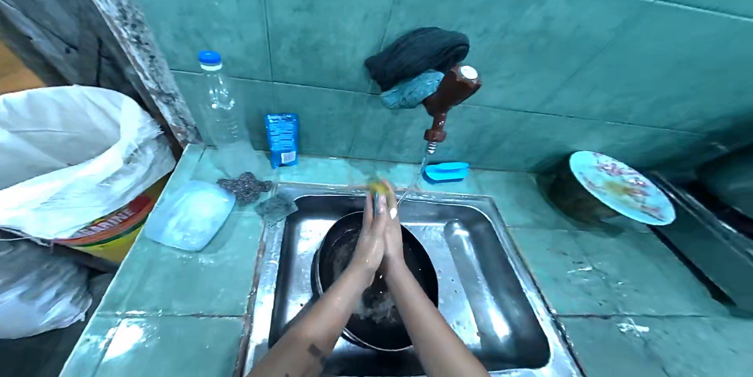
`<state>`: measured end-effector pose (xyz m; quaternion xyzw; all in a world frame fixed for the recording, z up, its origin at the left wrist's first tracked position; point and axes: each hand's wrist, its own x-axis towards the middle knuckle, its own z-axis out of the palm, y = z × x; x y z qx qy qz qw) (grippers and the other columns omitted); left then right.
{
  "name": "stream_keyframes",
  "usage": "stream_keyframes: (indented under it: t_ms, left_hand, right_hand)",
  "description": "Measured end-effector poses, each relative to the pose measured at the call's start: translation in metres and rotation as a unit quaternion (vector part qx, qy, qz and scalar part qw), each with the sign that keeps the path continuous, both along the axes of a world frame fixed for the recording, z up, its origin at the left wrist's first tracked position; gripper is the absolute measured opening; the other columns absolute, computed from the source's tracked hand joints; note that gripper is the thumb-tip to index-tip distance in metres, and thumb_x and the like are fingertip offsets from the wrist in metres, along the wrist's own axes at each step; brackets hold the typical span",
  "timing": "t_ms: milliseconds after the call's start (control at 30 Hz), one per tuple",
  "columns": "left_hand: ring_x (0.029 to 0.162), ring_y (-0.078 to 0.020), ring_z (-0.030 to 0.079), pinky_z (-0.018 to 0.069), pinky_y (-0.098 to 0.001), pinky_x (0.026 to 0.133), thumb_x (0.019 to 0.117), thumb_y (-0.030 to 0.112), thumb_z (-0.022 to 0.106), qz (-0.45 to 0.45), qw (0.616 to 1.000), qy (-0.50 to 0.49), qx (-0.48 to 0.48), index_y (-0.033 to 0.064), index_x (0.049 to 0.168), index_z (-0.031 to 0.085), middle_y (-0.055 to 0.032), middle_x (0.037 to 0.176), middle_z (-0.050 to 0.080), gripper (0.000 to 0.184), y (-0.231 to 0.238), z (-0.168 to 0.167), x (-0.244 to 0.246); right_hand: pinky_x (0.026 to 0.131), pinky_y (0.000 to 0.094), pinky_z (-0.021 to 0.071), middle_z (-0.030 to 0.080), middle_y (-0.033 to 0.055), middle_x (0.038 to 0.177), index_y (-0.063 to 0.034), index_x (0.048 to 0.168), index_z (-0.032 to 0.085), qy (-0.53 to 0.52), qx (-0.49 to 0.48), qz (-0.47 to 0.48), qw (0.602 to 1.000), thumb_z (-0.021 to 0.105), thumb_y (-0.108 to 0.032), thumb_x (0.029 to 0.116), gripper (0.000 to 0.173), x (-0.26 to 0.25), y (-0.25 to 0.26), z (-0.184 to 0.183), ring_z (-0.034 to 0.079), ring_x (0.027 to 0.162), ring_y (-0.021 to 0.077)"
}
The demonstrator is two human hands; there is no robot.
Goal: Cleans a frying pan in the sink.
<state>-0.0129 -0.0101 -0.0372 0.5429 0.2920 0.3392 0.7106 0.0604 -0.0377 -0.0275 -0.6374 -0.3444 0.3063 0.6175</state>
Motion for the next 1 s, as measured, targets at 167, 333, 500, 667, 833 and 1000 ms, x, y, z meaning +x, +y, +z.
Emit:
stream_keyframes:
  t_ms: [167, 333, 500, 667, 833, 1000]
  left_hand:
    - [0.137, -0.0239, 0.048, 0.0417, -0.0545, 0.108, 0.1026, 0.07, 0.027, 0.002, 0.992, 0.036, -0.124, 0.0369, 0.161, 0.03, 0.0007, 0.161, 0.041, 0.068, -0.008, 0.021, 0.02]
    - [0.116, -0.022, 0.061, 0.0512, -0.0465, 0.097, 0.1113, 0.044, 0.035, -0.039, 0.991, 0.059, -0.114, 0.0189, 0.15, 0.048, -0.0108, 0.135, 0.061, 0.048, -0.018, 0.016, 0.02]
    - [0.095, -0.0162, 0.065, 0.0557, -0.0389, 0.081, 0.1089, 0.027, 0.047, 0.134, 0.963, 0.005, -0.233, 0.0169, 0.142, 0.054, -0.0066, 0.113, 0.068, 0.035, -0.002, 0.026, 0.003]
    - [0.103, -0.0187, 0.065, 0.0547, -0.0406, 0.09, 0.1107, 0.027, 0.044, 0.045, 0.964, 0.003, -0.261, 0.0126, 0.144, 0.05, -0.0094, 0.121, 0.065, 0.037, -0.006, 0.022, -0.022]
    - [0.108, -0.0226, 0.065, 0.0547, -0.0436, 0.092, 0.1113, 0.02, 0.041, 0.137, 0.944, -0.045, -0.295, 0.0144, 0.146, 0.05, -0.0116, 0.126, 0.064, 0.036, -0.005, 0.019, -0.033]
    - [0.091, -0.0155, 0.064, 0.0558, -0.0347, 0.081, 0.1063, 0.018, 0.045, 0.181, 0.919, -0.075, -0.341, 0.0102, 0.129, 0.056, -0.0068, 0.105, 0.065, 0.027, 0.003, 0.032, -0.048]
  right_hand:
    - [0.103, 0.046, 0.0497, 0.054, -0.002, 0.151, -0.0318, 0.156, 0.043, 0.043, -0.048, -0.031, 0.997, 0.036, -0.057, 0.1069, 0.056, -0.006, -0.031, -0.009, 0.056, 0.13, 0.0153]
    - [0.095, 0.037, 0.0544, 0.071, 0.0127, 0.107, 0.0029, 0.117, 0.066, 0.003, 0.022, -0.087, 0.996, 0.028, -0.025, 0.1127, 0.047, 0.042, 0.007, -0.012, 0.067, 0.101, 0.0165]
    - [0.112, 0.0463, 0.0441, 0.053, 0.0072, 0.15, -0.0136, 0.143, 0.058, -0.004, -0.004, 0.057, 0.998, 0.041, -0.04, 0.1071, 0.048, 0.002, 0.003, -0.014, 0.051, 0.136, 0.0192]
    - [0.1, 0.0445, 0.0554, 0.052, 0.0149, 0.15, -0.0093, 0.15, 0.049, -0.017, 0.011, 0.026, 0.999, 0.05, -0.019, 0.103, 0.048, 0.013, 0.011, -0.038, 0.063, 0.122, 0.0231]
    - [0.097, 0.0419, 0.0543, 0.057, 0.0175, 0.139, -0.0042, 0.145, 0.051, 0.051, 0.014, 0.016, 0.998, 0.043, -0.024, 0.1072, 0.043, 0.007, 0.021, -0.032, 0.063, 0.115, 0.0225]
    - [0.118, 0.0488, 0.039, 0.039, 0.0094, 0.162, -0.0163, 0.154, 0.047, -0.077, -0.005, 0.14, 0.987, 0.057, -0.04, 0.1003, 0.059, -0.032, 0.004, -0.033, 0.041, 0.146, 0.0222]
